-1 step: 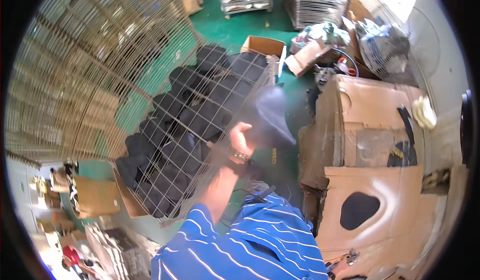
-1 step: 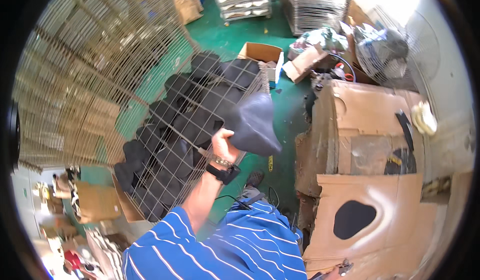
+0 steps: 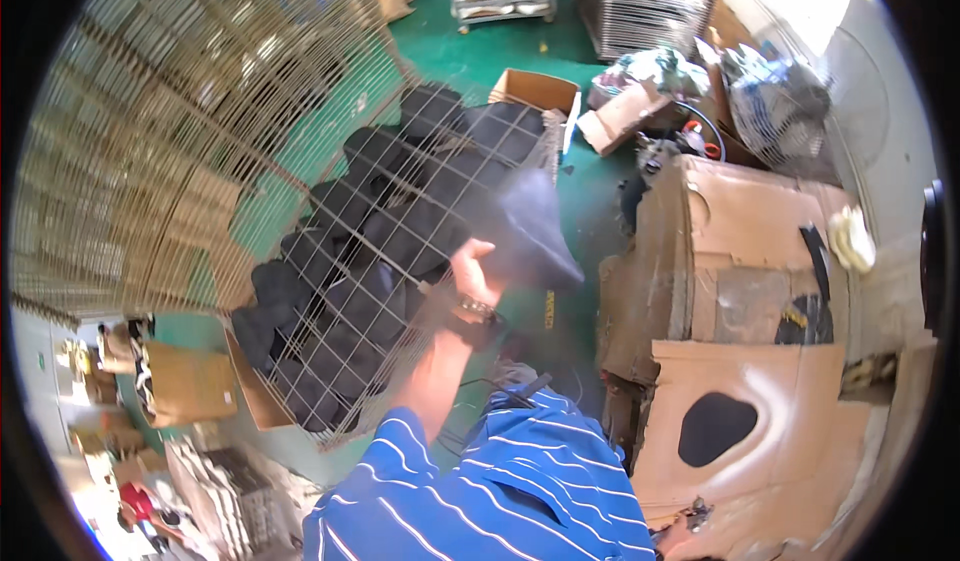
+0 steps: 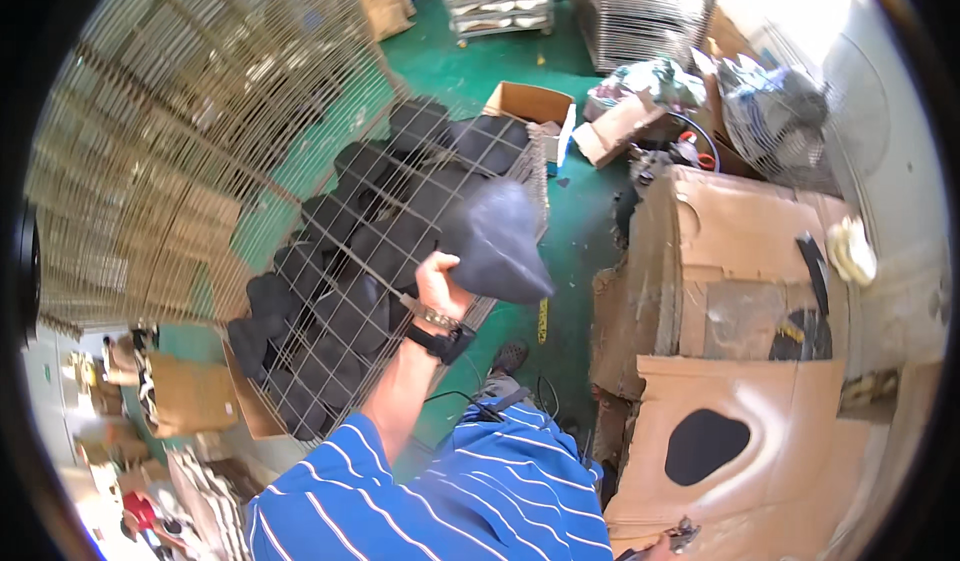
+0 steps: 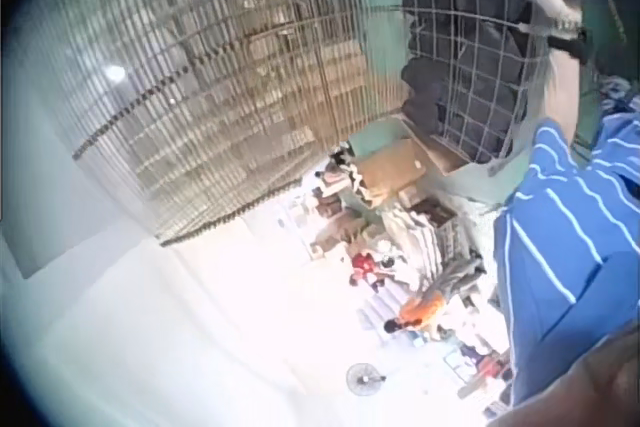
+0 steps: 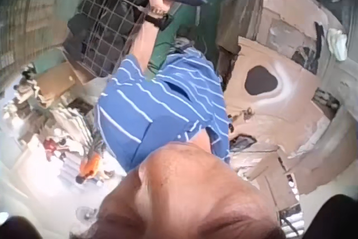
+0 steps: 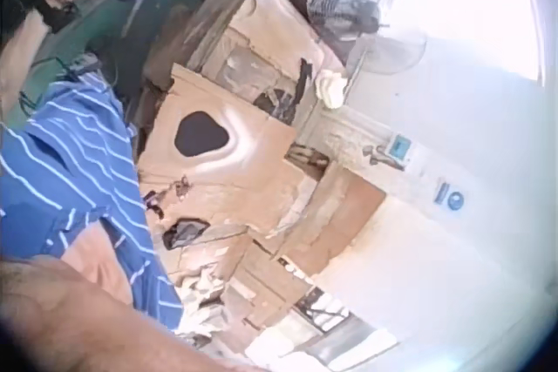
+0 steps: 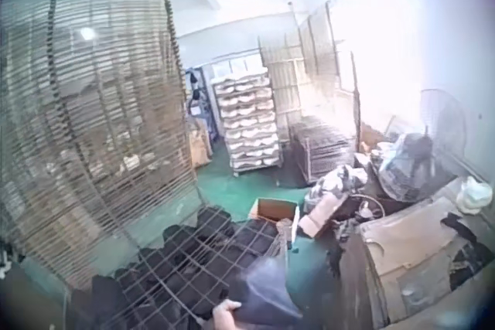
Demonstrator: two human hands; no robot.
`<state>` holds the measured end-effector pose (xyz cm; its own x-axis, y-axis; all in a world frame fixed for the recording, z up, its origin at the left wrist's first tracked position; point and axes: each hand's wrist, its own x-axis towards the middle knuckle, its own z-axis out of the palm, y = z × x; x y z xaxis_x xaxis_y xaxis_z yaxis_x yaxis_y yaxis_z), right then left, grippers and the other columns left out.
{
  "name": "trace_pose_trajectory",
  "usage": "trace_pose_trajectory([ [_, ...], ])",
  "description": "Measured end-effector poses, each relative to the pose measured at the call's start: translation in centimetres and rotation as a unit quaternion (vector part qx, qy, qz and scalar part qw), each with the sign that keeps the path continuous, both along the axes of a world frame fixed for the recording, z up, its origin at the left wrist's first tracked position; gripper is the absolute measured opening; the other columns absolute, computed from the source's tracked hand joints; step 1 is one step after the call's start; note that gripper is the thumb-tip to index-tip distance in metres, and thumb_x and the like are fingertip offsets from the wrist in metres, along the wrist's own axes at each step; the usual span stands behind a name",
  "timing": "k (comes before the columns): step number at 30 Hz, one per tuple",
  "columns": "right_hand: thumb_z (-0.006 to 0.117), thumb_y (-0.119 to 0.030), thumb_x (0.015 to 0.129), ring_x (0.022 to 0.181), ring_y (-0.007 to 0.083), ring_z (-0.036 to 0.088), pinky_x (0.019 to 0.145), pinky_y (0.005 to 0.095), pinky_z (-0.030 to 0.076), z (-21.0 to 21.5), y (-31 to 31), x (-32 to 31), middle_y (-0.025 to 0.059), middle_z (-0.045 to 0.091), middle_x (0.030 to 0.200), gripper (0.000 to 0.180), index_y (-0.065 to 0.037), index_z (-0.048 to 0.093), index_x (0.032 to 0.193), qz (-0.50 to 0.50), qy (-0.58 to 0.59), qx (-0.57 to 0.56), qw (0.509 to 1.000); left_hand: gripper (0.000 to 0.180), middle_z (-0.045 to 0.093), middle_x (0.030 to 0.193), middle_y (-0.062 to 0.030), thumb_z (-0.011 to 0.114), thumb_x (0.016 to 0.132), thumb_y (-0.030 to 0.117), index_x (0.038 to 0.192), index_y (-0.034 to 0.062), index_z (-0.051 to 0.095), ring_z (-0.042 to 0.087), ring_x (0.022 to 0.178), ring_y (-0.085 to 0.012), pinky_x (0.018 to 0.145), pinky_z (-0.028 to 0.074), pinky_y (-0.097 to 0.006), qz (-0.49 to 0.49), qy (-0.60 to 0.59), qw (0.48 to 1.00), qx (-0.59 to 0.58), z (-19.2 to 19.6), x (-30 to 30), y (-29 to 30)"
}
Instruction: The person repeatedly picks up black shoe parts from a wire rack, places them on a cardboard-covered table, and sprays them with a spray gun. The person then returns the treated parts to the rack and repeats the process for multiple items.
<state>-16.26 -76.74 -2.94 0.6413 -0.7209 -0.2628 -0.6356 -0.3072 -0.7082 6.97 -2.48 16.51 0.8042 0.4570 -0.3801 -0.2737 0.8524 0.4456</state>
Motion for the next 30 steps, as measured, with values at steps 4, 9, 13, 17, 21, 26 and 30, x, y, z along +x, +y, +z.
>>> trace_pose_trajectory([
  [4,0.053,0.001,0.086,0.075,0.0113,0.064,0.065,0.0261,0.053,6.6,11.6,5.6,0.0026,0.067,0.093,0.04,-0.01,0.066,0.122,0.093,-0.031,0.174,0.98,0.032,0.069,0.099,-0.0142,0.056,0.076,0.013,0.103,-0.0012,0.064,0.068,0.092,-0.0329,0.087,0.056,-0.047,0.14,-0.03,0.989,0.047,-1.5,-1.1,10.9],
  [9,0.05,0.006,0.081,0.075,0.0115,0.063,0.064,0.0257,0.053,8.3,23.4,12.2,0.0037,0.066,0.092,0.045,-0.006,0.065,0.122,0.329,-0.049,0.179,0.926,0.004,0.069,0.087,-0.0095,0.059,0.071,0.01,0.074,0.0078,0.06,0.068,0.082,-0.0301,0.082,0.057,-0.046,0.265,-0.039,0.962,0.049,-3.7,-4.1,27.4],
  [13,0.046,0.01,0.074,0.079,0.0155,0.063,0.072,0.0262,0.051,13.1,33.0,16.8,0.0068,0.066,0.091,0.049,0.004,0.061,0.12,0.328,0.021,0.19,0.925,0.027,0.068,0.102,-0.0127,0.057,0.071,0.007,0.097,0.0013,0.063,0.066,0.097,-0.0347,0.094,0.053,-0.051,0.386,-0.075,0.915,0.094,-3.5,-9.2,38.4],
  [17,0.047,0.009,0.073,0.08,0.0148,0.062,0.074,0.0264,0.05,14.7,36.1,18.5,0.0057,0.065,0.087,0.043,0.003,0.062,0.113,0.391,0.048,0.142,0.908,0.034,0.068,0.11,-0.0134,0.057,0.07,0.007,0.103,0.0016,0.065,0.064,0.107,-0.0361,0.1,0.048,-0.057,0.433,-0.101,0.891,0.097,-9.2,-15.5,44.8],
  [21,0.049,0.005,0.073,0.075,0.0138,0.059,0.071,0.0252,0.047,15.2,37.0,19.8,0.0053,0.064,0.085,0.035,0.002,0.063,0.106,0.443,0.096,0.092,0.887,0.037,0.06,0.124,-0.0201,0.058,0.081,0.008,0.116,-0.0037,0.06,0.061,0.109,-0.0414,0.095,0.051,-0.066,0.491,0.194,0.848,0.048,-19.1,-23.3,47.0],
  [26,0.051,0.002,0.073,0.073,0.0138,0.058,0.068,0.0253,0.045,20.4,43.2,20.1,0.0057,0.065,0.085,0.034,0.001,0.064,0.104,0.369,0.177,0.102,0.907,0.085,0.056,0.124,-0.0166,0.067,0.078,-0.013,0.145,0.0241,0.03,0.062,0.105,-0.0326,0.08,0.059,-0.062,0.544,0.464,0.693,0.091,-23.1,-23.3,44.7],
  [30,0.052,0.003,0.074,0.077,0.015,0.06,0.072,0.0273,0.048,17.6,40.3,19.4,0.0055,0.066,0.086,0.034,0.0,0.065,0.105,0.399,0.113,0.074,0.907,0.031,0.065,0.115,-0.0141,0.068,0.079,-0.006,0.101,0.0158,0.074,0.065,0.103,-0.035,0.075,0.064,-0.051,0.512,0.468,0.701,0.161,-23.5,-25.1,44.8],
])
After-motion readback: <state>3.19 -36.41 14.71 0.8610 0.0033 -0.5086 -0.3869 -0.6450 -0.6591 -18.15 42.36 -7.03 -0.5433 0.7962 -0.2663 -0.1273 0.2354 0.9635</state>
